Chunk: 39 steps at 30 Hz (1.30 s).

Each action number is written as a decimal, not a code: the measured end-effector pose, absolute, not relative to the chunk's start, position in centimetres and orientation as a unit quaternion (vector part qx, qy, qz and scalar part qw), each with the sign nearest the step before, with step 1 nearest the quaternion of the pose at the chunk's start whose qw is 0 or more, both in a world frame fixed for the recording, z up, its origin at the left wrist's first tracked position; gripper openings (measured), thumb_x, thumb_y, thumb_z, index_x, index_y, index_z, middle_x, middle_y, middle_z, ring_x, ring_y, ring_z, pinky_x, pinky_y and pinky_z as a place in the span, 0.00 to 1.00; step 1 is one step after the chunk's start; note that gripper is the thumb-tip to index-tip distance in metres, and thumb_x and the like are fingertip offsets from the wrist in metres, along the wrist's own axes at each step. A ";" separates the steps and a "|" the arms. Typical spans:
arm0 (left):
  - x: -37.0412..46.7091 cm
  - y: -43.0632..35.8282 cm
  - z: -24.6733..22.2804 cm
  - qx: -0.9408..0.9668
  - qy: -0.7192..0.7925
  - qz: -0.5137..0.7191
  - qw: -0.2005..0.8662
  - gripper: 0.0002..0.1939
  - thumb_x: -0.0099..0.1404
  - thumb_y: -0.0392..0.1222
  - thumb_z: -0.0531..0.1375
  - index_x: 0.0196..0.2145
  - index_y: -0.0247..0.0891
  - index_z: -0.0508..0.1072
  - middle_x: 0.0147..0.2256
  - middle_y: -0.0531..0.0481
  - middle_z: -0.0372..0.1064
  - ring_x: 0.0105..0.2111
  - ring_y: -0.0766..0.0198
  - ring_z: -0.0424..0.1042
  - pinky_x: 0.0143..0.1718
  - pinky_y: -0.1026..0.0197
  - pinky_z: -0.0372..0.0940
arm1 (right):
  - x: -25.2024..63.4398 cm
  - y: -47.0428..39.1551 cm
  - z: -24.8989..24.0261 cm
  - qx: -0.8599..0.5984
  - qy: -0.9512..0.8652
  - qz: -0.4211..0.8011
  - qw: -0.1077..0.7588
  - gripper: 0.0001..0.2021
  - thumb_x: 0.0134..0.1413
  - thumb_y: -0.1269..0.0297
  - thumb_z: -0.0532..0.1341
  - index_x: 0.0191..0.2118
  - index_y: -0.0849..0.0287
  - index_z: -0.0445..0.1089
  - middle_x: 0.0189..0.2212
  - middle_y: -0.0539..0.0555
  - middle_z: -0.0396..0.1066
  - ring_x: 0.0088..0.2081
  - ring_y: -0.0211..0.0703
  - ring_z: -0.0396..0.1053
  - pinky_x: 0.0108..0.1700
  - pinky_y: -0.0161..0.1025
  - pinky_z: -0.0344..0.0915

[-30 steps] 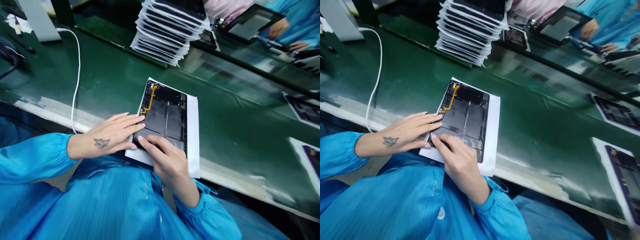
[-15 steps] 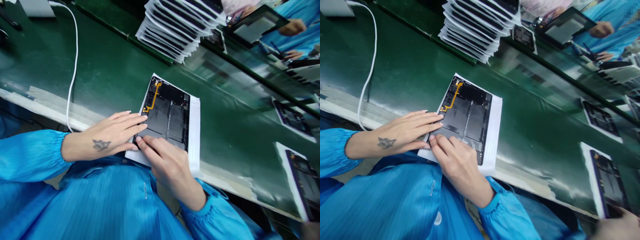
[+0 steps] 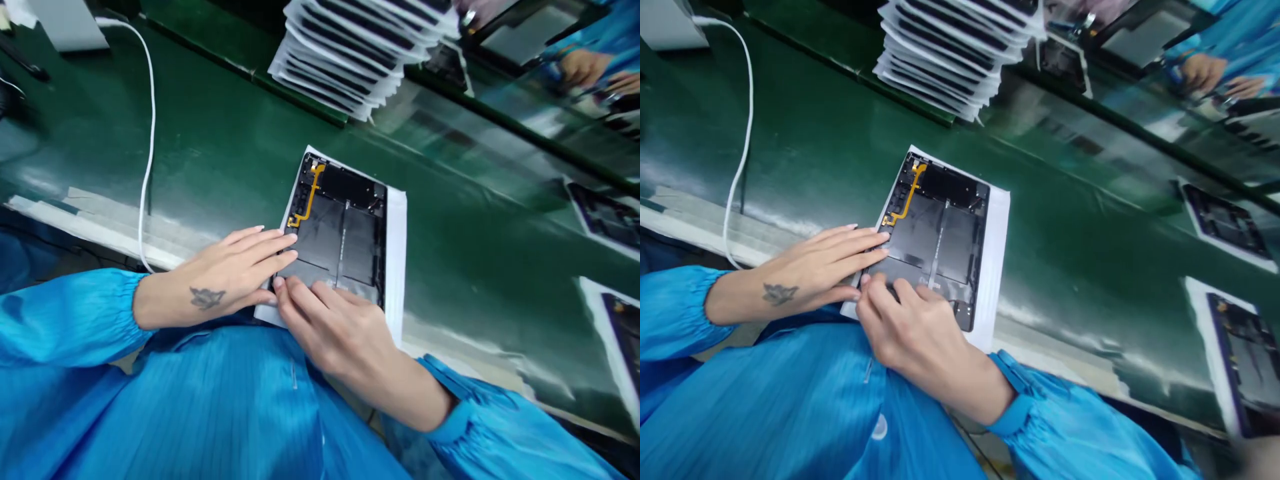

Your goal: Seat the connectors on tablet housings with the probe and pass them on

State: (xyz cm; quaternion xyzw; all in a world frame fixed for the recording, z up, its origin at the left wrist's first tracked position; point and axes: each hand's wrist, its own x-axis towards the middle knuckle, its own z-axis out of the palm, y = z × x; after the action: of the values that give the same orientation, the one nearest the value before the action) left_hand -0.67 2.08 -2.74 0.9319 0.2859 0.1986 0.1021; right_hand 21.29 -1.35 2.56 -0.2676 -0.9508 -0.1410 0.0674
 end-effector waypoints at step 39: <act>-1.1 0.0 -1.7 0.948 0.231 0.211 -0.063 0.17 0.75 0.30 0.49 0.57 0.33 0.69 0.51 0.37 0.72 0.50 0.52 0.73 0.46 0.53 0.72 | 23.1 -6.3 -3.0 -0.418 -0.781 0.010 0.465 0.17 0.59 0.79 0.61 0.53 0.59 0.73 0.36 0.57 0.77 0.40 0.50 0.73 0.42 0.51 0.73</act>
State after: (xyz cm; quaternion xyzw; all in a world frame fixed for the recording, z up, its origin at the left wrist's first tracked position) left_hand -1.10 0.03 -1.66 0.9476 0.2310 0.2114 -0.0626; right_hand 23.14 -6.26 -2.95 -0.4179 -0.7806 0.0105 0.4647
